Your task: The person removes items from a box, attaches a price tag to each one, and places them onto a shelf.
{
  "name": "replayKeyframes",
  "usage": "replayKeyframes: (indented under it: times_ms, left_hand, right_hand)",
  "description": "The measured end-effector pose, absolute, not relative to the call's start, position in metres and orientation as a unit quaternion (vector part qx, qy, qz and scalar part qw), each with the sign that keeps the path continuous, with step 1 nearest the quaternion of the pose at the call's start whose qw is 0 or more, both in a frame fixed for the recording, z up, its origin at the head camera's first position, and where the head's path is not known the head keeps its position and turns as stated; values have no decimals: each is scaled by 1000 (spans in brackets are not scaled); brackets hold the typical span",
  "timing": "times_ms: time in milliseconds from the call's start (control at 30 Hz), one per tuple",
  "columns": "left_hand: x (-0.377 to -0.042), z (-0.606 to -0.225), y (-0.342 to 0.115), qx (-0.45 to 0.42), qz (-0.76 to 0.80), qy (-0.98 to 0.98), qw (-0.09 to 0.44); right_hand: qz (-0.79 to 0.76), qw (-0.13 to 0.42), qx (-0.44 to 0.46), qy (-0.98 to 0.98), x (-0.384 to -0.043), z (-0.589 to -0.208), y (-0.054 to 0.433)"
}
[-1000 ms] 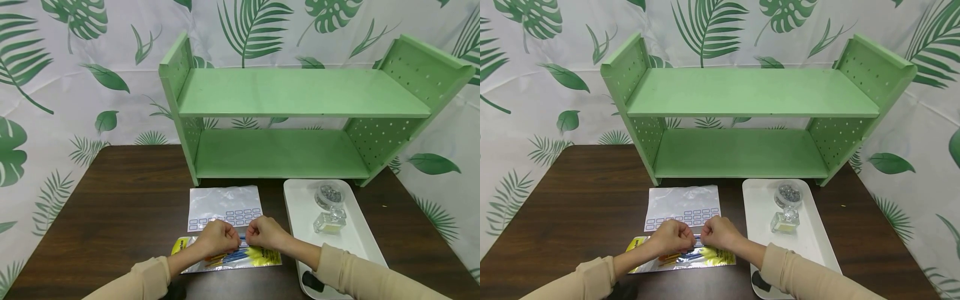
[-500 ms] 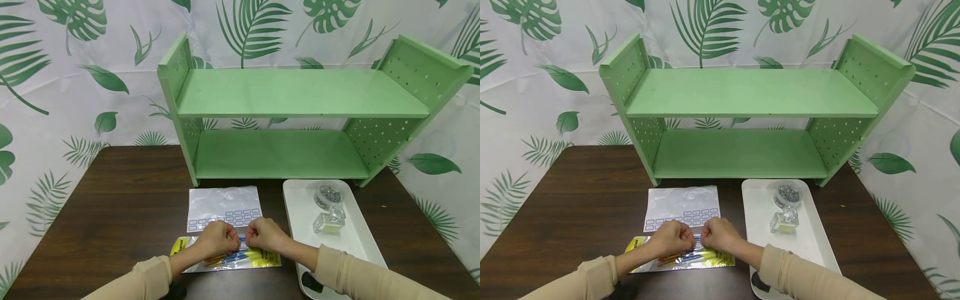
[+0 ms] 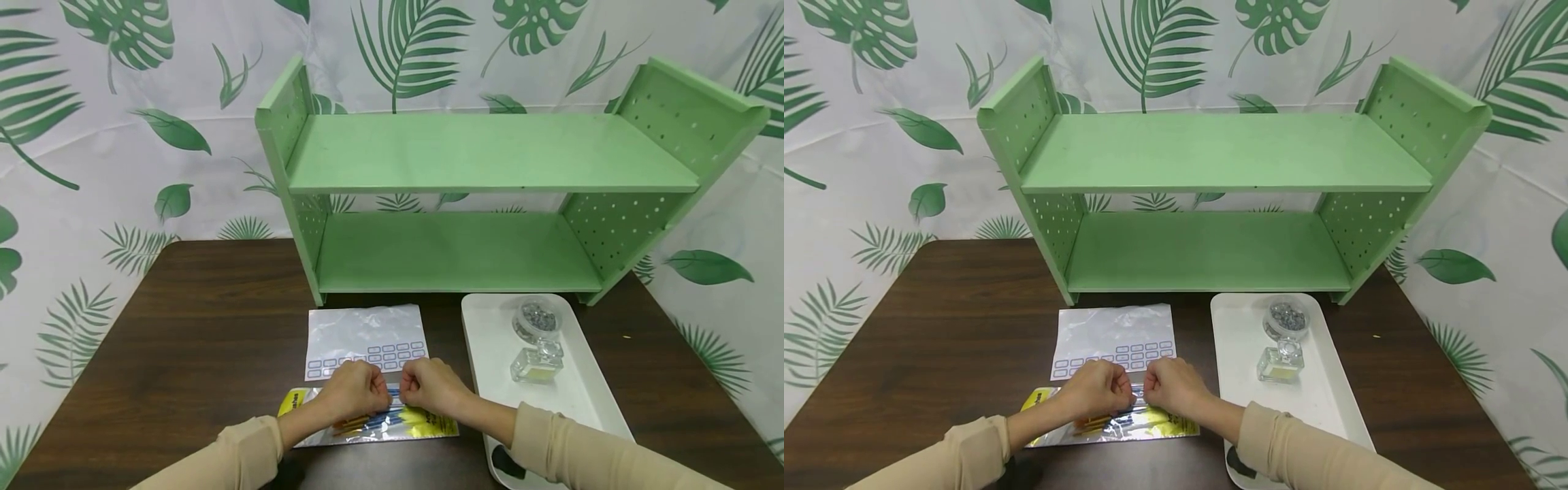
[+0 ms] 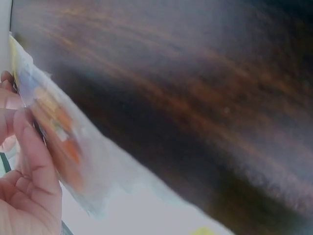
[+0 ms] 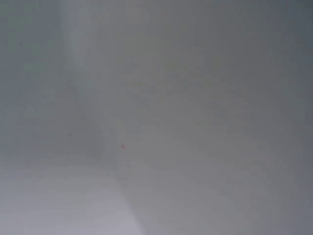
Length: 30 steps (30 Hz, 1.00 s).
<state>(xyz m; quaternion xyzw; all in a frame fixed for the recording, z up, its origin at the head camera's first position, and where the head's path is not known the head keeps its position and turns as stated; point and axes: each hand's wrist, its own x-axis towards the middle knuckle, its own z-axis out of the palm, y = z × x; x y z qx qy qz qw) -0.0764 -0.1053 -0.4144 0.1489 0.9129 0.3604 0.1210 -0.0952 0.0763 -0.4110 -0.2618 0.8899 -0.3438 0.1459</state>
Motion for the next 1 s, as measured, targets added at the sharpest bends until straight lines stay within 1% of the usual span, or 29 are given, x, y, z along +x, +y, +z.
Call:
replayKeyframes:
  times_ms: [200,300,400,467,633,700,733,833,1000]
  left_hand:
    - [-78,-409,-114,159,328,927,91]
    - [-82,-399,-125,132,347,925,83]
    - [-90,-382,-143,98,392,913,52]
    - [-96,-369,-156,74,420,905,4]
    - [-109,-340,-187,8,447,878,-172]
    - [-115,-332,-195,-17,466,856,-223]
    - [-119,-328,-198,-25,484,841,-239]
    - [-129,-320,-203,-29,547,797,-254]
    - [-142,-314,-203,0,586,780,-222]
  right_hand:
    - [-353,145,-261,887,-95,-411,78]
    - [-353,139,-261,888,-94,-411,78]
    - [-352,136,-259,889,-95,-411,78]
    - [-348,136,-257,891,-95,-411,78]
    - [-343,140,-252,894,-95,-411,78]
    - [-343,142,-249,894,-95,-411,78]
    - [-342,143,-248,895,-95,-410,78]
    - [-338,144,-248,897,-96,-410,78]
    - [-331,142,-253,898,-96,-410,77]
